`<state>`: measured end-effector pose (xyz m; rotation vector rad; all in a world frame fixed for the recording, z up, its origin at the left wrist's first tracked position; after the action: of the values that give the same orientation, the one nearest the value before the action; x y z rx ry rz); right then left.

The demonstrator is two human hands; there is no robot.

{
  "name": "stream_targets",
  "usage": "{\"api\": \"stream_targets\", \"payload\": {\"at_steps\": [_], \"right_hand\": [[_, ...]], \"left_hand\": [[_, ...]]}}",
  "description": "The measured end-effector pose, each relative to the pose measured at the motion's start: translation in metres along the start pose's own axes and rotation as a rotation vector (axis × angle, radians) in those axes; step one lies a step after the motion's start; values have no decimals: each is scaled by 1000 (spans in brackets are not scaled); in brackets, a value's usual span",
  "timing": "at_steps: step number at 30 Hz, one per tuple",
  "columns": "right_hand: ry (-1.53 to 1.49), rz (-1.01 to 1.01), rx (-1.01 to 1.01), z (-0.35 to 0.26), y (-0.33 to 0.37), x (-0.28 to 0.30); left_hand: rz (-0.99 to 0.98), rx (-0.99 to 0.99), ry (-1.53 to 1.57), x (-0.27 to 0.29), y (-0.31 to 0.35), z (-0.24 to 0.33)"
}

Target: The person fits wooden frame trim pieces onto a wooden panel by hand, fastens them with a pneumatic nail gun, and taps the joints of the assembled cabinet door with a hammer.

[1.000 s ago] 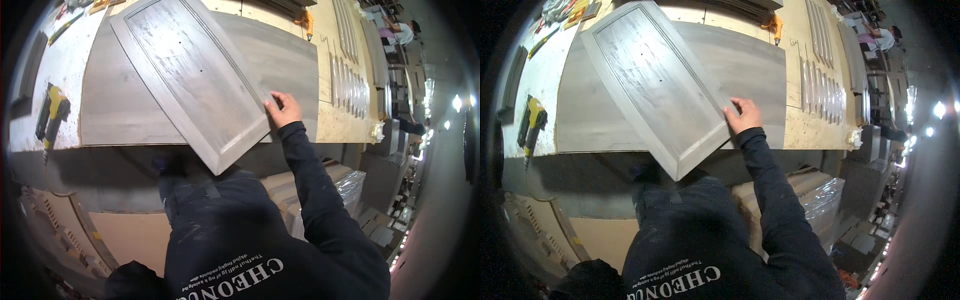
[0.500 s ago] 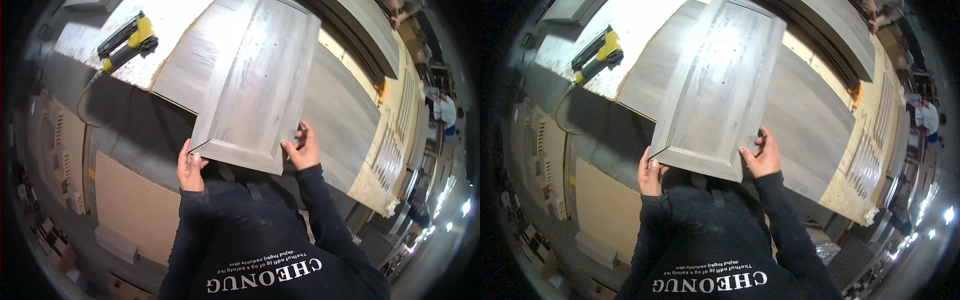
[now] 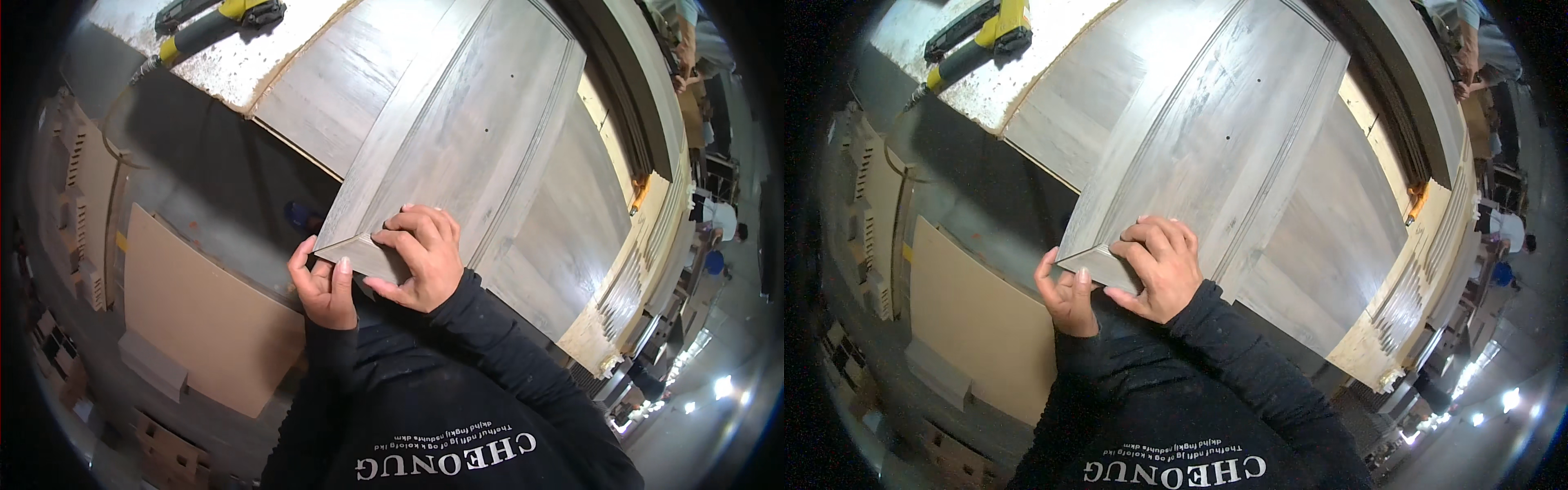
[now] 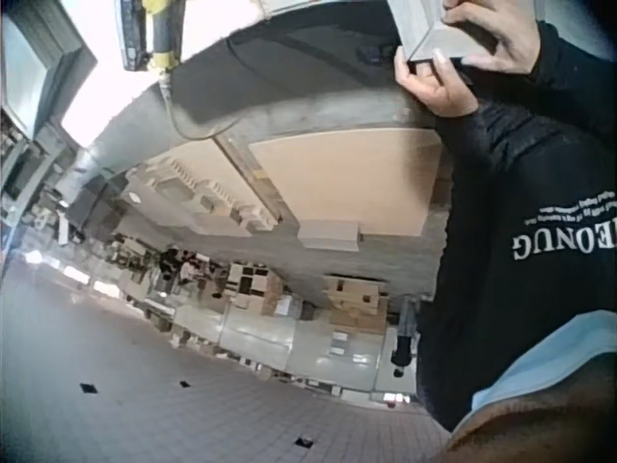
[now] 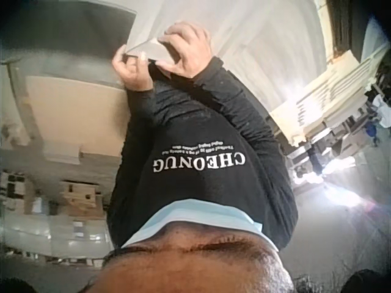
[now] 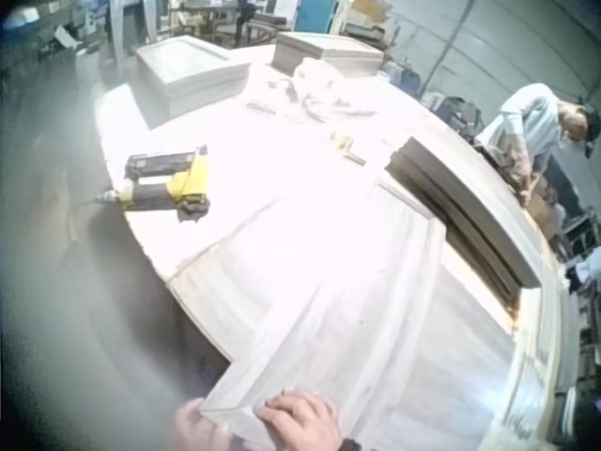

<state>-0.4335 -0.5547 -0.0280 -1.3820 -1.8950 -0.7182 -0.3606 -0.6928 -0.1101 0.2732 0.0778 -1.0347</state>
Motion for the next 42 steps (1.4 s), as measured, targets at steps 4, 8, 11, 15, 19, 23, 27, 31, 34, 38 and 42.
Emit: {"api": "stream_targets", "payload": {"at_steps": [4, 8, 11, 15, 19, 23, 27, 31, 34, 38, 42], "right_hand": [[-58, -35, -7, 2, 1, -1], [-59, -26, 3, 2, 1, -2], [-66, -22, 10, -1, 1, -3], [-54, -3, 12, 1, 1, -2], [8, -97, -21, 1, -3, -5], [-5, -68, -19, -8, -12, 0], [259, -245, 87, -11, -24, -23], [342, -233, 103, -11, -28, -24], [280, -218, 121, -15, -37, -18], [224, -231, 145, -12, -38, -20], [256, -290, 164, -14, -39, -26]], "left_hand": [[12, 40, 45, -8, 3, 2], [-28, 23, 60, -14, 5, 7], [-4, 27, 90, -9, 5, 1], [-15, -23, 96, -8, 5, -1], [-34, -35, 131, -5, 4, 1], [-54, -6, 81, 2, 3, -3], [-35, 6, 98, -3, 0, 5], [9, -1, 124, -3, 3, 3], [32, 42, 136, -3, 3, 3], [20, 15, 141, -4, 3, 6], [3, 10, 143, -3, 2, 7]]}}
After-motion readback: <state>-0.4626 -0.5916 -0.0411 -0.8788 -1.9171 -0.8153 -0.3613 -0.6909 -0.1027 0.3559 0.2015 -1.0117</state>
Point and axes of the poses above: each hand's wrist, its own y-axis away from the middle knuckle, its own x-axis out of the back of the hand, z = x × y, the point moved 9 cm from there along -y, towards the middle knuckle, and after that the axes turned 10 degrees about -x, right-handed, at the moved point
